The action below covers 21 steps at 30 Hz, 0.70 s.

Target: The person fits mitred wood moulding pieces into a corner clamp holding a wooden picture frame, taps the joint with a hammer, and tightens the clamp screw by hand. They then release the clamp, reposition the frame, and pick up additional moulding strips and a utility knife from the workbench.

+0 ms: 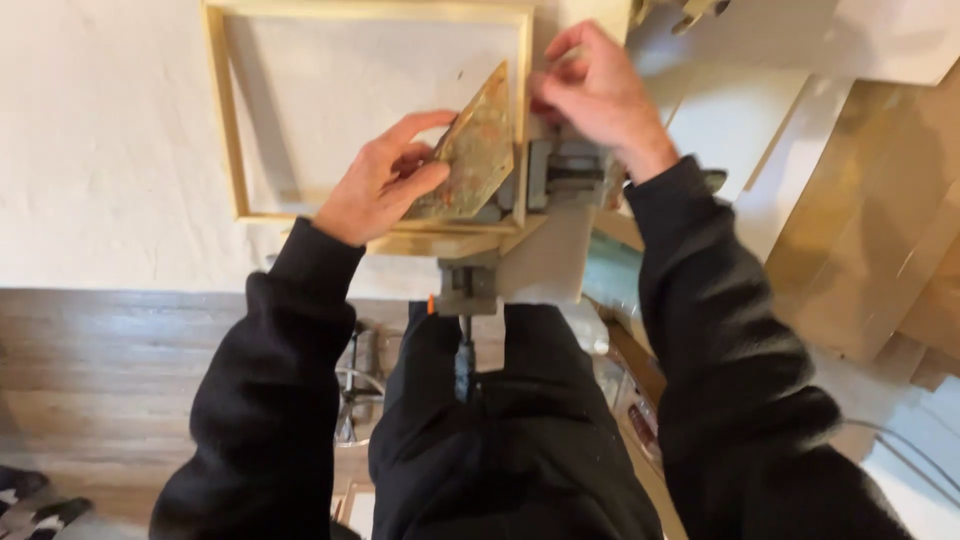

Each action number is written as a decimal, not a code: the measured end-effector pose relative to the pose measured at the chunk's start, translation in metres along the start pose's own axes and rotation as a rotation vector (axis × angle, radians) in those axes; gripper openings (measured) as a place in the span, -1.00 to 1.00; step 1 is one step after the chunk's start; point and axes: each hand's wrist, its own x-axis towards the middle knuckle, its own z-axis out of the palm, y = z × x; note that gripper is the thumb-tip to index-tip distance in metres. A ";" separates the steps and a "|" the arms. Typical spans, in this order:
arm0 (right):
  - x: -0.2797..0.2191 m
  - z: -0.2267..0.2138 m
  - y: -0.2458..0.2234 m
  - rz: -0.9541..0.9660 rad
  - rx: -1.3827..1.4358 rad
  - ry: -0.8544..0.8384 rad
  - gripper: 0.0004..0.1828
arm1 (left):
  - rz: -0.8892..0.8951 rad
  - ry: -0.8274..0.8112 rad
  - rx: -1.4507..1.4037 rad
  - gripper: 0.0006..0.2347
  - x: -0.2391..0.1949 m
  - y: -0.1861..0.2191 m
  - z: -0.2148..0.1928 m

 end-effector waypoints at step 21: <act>-0.004 -0.002 0.012 -0.089 -0.184 0.032 -0.63 | -0.141 -0.055 0.119 -0.54 0.014 0.011 0.016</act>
